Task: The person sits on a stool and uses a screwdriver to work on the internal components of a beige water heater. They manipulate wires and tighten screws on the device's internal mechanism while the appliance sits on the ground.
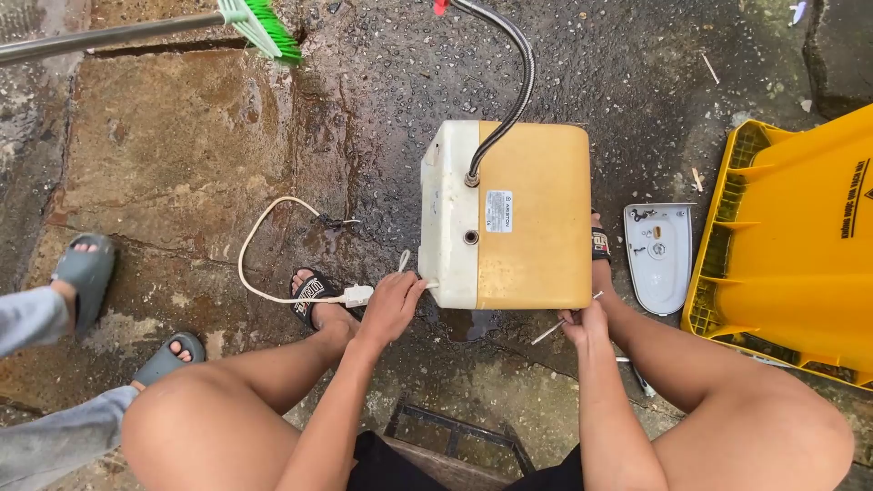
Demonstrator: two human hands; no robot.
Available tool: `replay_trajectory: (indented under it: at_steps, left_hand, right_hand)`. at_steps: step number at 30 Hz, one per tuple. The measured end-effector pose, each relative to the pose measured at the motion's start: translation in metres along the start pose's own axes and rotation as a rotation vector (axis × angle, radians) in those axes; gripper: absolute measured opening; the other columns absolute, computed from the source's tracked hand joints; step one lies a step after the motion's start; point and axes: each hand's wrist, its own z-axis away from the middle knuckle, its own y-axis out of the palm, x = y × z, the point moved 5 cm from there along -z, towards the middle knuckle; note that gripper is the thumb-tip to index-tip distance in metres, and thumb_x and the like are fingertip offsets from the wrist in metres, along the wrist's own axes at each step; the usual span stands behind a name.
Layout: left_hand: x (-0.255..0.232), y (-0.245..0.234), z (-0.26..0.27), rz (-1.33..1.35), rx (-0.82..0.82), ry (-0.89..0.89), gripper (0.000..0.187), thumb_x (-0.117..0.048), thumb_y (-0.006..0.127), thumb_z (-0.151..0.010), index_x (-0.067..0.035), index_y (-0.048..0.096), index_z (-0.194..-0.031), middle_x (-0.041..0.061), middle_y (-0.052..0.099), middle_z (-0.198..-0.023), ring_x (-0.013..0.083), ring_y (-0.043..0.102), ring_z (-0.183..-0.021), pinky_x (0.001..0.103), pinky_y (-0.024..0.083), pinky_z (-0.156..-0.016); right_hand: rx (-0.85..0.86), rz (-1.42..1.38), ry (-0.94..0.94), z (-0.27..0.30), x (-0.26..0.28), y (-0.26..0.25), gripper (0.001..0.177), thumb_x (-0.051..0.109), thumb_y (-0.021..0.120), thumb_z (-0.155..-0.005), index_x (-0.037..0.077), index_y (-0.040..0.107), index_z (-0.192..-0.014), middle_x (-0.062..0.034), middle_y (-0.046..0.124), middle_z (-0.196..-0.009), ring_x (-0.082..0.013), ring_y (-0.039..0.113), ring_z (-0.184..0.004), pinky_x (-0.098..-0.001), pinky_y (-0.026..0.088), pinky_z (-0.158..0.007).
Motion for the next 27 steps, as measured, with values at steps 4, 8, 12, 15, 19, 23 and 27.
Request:
replay_trajectory:
  at_steps: [4,8,12,15,19,23,27]
  left_hand:
    - [-0.014,0.012,0.002,0.056,-0.013,-0.022,0.052,-0.043,0.031,-0.115,-0.012,0.051,-0.078,0.011,0.043,-0.062,0.025,0.05,-0.064,0.04,0.046,-0.072]
    - [-0.026,0.02,0.001,-0.063,-0.015,0.049,0.048,-0.044,0.035,-0.113,-0.013,0.052,-0.081,0.012,0.048,-0.064,0.0296,0.058,-0.071,0.041,0.049,-0.075]
    - [-0.027,0.013,0.011,-0.063,0.007,0.099,0.046,-0.044,0.04,-0.112,-0.011,0.055,-0.083,0.011,0.05,-0.066,0.0292,0.058,-0.071,0.041,0.049,-0.078]
    - [-0.033,0.013,0.011,-0.165,-0.027,0.138,0.045,-0.044,0.04,-0.111,-0.011,0.055,-0.083,0.012,0.051,-0.067,0.0324,0.06,-0.076,0.042,0.05,-0.08]
    - [-0.029,0.023,0.006,-0.087,-0.019,0.062,0.047,-0.047,0.04,-0.111,-0.015,0.055,-0.081,0.005,0.05,-0.064,0.0243,0.06,-0.072,0.037,0.049,-0.082]
    - [-0.036,0.028,0.009,-0.014,-0.011,-0.044,0.049,-0.048,0.039,-0.111,-0.013,0.052,-0.079,0.011,0.049,-0.062,0.0281,0.058,-0.068,0.04,0.049,-0.075]
    - [-0.025,0.027,0.006,-0.074,0.045,-0.004,0.05,-0.05,0.039,-0.111,-0.013,0.052,-0.08,0.011,0.045,-0.063,0.0291,0.054,-0.068,0.043,0.049,-0.073]
  right_hand:
    - [0.049,-0.003,0.047,0.014,0.01,0.013,0.007,0.007,0.058,-0.085,0.004,0.058,-0.079,-0.003,0.046,-0.059,-0.014,0.045,-0.04,-0.0198,0.025,-0.031]
    - [0.164,0.101,0.022,0.051,0.028,0.043,0.016,0.011,0.056,-0.095,0.006,0.056,-0.079,-0.0031,0.049,-0.058,-0.012,0.052,-0.041,-0.0183,0.028,-0.03]
    - [0.142,0.203,-0.063,-0.091,0.011,-0.009,0.02,0.022,0.07,-0.097,0.01,0.061,-0.084,-0.0084,0.063,-0.062,-0.0203,0.057,-0.041,-0.0248,0.031,-0.031]
    - [0.19,0.405,-0.135,-0.04,0.042,0.007,0.013,0.013,0.053,-0.097,0.009,0.052,-0.085,-0.002,0.043,-0.059,-0.0153,0.048,-0.041,-0.0205,0.025,-0.032]
    - [0.222,0.583,-0.242,-0.03,0.058,0.024,0.017,0.015,0.051,-0.101,0.006,0.056,-0.087,-0.0057,0.049,-0.058,-0.0155,0.048,-0.042,-0.0228,0.028,-0.033]
    - [0.231,0.688,-0.277,-0.039,0.053,0.021,0.017,0.011,0.055,-0.099,0.003,0.057,-0.083,-0.0085,0.049,-0.056,-0.0177,0.047,-0.039,-0.0262,0.027,-0.033]
    - [0.127,0.676,-0.326,-0.071,0.052,0.016,0.02,0.014,0.056,-0.096,-0.003,0.067,-0.097,-0.0139,0.054,-0.062,-0.0241,0.056,-0.043,-0.0298,0.036,-0.035]
